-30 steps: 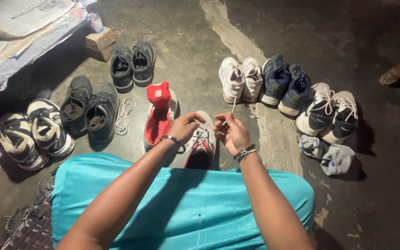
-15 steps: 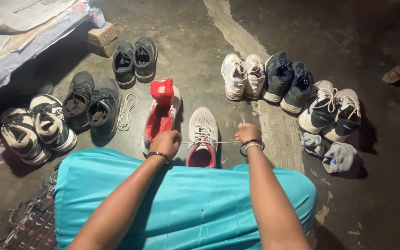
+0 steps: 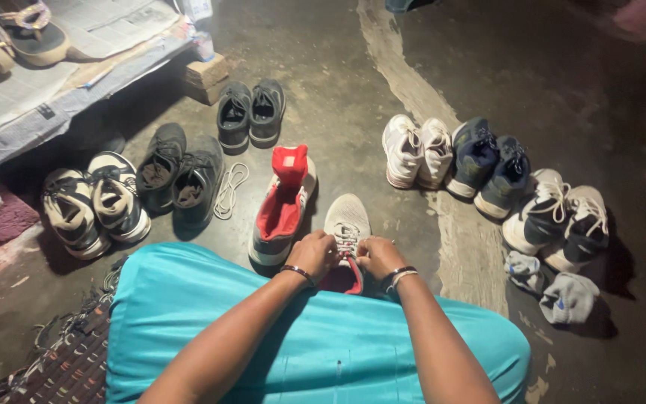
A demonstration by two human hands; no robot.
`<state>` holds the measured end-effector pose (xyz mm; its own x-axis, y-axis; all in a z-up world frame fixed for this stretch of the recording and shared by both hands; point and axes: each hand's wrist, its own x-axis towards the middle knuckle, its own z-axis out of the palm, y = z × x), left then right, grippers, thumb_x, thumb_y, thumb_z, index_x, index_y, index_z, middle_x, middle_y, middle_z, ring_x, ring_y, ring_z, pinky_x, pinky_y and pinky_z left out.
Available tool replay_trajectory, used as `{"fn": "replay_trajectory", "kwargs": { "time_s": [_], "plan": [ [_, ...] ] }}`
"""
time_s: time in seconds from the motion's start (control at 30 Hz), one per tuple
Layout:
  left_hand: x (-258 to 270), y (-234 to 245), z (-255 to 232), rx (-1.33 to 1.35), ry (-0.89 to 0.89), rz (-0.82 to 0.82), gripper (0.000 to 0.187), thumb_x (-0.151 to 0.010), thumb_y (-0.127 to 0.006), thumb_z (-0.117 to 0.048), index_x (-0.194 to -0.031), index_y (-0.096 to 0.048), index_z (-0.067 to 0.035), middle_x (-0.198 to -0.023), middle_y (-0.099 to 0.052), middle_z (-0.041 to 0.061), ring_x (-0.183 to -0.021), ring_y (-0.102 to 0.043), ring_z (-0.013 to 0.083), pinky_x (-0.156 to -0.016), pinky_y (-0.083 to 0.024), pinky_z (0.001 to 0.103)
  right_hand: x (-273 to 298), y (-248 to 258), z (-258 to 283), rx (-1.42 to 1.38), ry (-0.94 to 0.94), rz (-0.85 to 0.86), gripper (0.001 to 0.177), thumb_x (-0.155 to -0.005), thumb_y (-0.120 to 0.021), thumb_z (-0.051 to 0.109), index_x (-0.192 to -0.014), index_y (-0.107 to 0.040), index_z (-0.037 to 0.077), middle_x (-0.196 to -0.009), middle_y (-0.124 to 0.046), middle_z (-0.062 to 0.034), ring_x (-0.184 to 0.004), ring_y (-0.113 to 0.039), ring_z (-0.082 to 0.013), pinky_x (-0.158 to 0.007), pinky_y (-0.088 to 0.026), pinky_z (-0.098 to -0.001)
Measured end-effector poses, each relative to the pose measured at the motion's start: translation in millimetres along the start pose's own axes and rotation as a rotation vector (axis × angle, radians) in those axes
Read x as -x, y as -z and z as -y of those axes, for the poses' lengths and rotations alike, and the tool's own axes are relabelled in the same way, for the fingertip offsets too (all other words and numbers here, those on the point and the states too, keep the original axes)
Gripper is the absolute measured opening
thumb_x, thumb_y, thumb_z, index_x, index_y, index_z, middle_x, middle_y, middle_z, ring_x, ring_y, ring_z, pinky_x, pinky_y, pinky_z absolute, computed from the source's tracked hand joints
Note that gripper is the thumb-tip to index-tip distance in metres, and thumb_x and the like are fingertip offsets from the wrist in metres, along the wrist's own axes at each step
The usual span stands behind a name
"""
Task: The person sits on the floor and threads a white shoelace through the eyelets of a white sneaker with a red interior. They pull the lace through each eyelet and tie a knot to secure it.
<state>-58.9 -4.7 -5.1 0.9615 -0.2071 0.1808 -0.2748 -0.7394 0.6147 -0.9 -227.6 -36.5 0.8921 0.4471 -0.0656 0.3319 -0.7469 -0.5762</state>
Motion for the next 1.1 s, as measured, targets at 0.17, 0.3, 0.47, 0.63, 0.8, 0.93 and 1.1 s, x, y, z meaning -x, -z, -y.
{"fn": "replay_trajectory", "kwargs": {
  "time_s": [0.17, 0.3, 0.47, 0.63, 0.8, 0.93, 1.1],
  "plan": [
    [-6.9, 4.9, -0.9, 0.055, 0.022, 0.052, 0.027, -0.084, -0.078, -0.026, -0.091, -0.064, -0.004, -0.091, -0.067, 0.018, -0.087, -0.067, 0.0399, -0.075, -0.053, 0.049, 0.8, 11.8, 13.9, -0.205, -0.132, -0.069, 0.014, -0.086, -0.065, 0.018, -0.095, -0.068, 0.007, -0.084, -0.075, -0.014, -0.08, -0.075, -0.0275, -0.074, -0.057, -0.0407],
    [-19.0, 9.4, 4.4, 0.152, 0.17, 0.157, 0.023, -0.085, -0.076, -0.029, -0.092, -0.071, -0.007, -0.087, -0.074, 0.016, -0.083, -0.073, 0.0341, -0.074, -0.056, 0.044, 4.1, 26.8, 24.9, -0.07, -0.051, -0.109, 0.019, -0.087, -0.07, 0.023, -0.099, -0.077, 0.01, -0.09, -0.076, -0.0151, -0.086, -0.073, -0.0302, -0.079, -0.056, -0.0404],
    [-29.2, 19.0, 17.5, 0.1, 0.12, 0.149, 0.025, -0.082, -0.079, -0.033, -0.095, -0.079, -0.011, -0.088, -0.076, 0.013, -0.083, -0.075, 0.0301, -0.075, -0.057, 0.041, 7.4, 34.0, 16.9, -0.055, 0.014, -0.16, 0.02, -0.086, -0.072, 0.024, -0.098, -0.078, 0.01, -0.094, -0.075, -0.0159, -0.088, -0.073, -0.0326, -0.079, -0.056, -0.041],
    [-24.3, 13.1, 29.5, 0.052, 0.284, 0.182, 0.025, -0.082, -0.079, -0.035, -0.093, -0.081, -0.012, -0.088, -0.077, 0.012, -0.084, -0.073, 0.0293, -0.076, -0.054, 0.042, 6.7, 34.7, -12.0, 0.004, -0.242, 0.069, 0.019, -0.083, -0.076, 0.026, -0.091, -0.08, 0.009, -0.088, -0.078, -0.0121, -0.083, -0.074, -0.0237, -0.078, -0.057, -0.0375],
    [-22.0, -11.4, 56.8, 0.259, 0.33, 0.219, 0.032, -0.086, -0.078, -0.038, -0.089, -0.077, -0.007, -0.083, -0.076, 0.008, -0.077, -0.072, 0.0194, -0.072, -0.054, 0.036, -6.0, 29.0, -16.9, -0.846, -0.363, 0.087, 0.023, -0.095, -0.069, 0.026, -0.096, -0.071, 0.003, -0.096, -0.078, -0.0093, -0.077, -0.064, -0.0206, -0.067, -0.053, -0.0346],
    [-32.1, -29.2, 73.4, 0.695, 0.288, 0.251, 0.033, -0.093, -0.075, -0.037, -0.086, -0.074, -0.005, -0.081, -0.072, 0.001, -0.072, -0.062, 0.0073, -0.066, -0.05, 0.025, -8.8, 17.1, -0.2, -1.369, -0.253, 0.166, 0.022, -0.099, -0.057, 0.021, -0.107, -0.066, 0.003, -0.106, -0.076, -0.0091, -0.092, -0.073, -0.0166, -0.069, -0.056, -0.0266],
    [-39.4, -26.4, 65.5, 0.978, 0.38, 0.392, 0.02, -0.102, -0.068, -0.03, -0.101, -0.07, -0.01, -0.083, -0.06, -0.002, -0.064, -0.049, 0.0062, -0.054, -0.038, 0.023, -12.7, 2.3, 8.7, -1.164, -0.266, 0.11, 0.029, -0.096, -0.064, 0.013, -0.122, -0.07, 0.001, -0.1, -0.076, -0.0054, -0.086, -0.071, -0.0086, -0.061, -0.052, -0.0194]
  ]
}}
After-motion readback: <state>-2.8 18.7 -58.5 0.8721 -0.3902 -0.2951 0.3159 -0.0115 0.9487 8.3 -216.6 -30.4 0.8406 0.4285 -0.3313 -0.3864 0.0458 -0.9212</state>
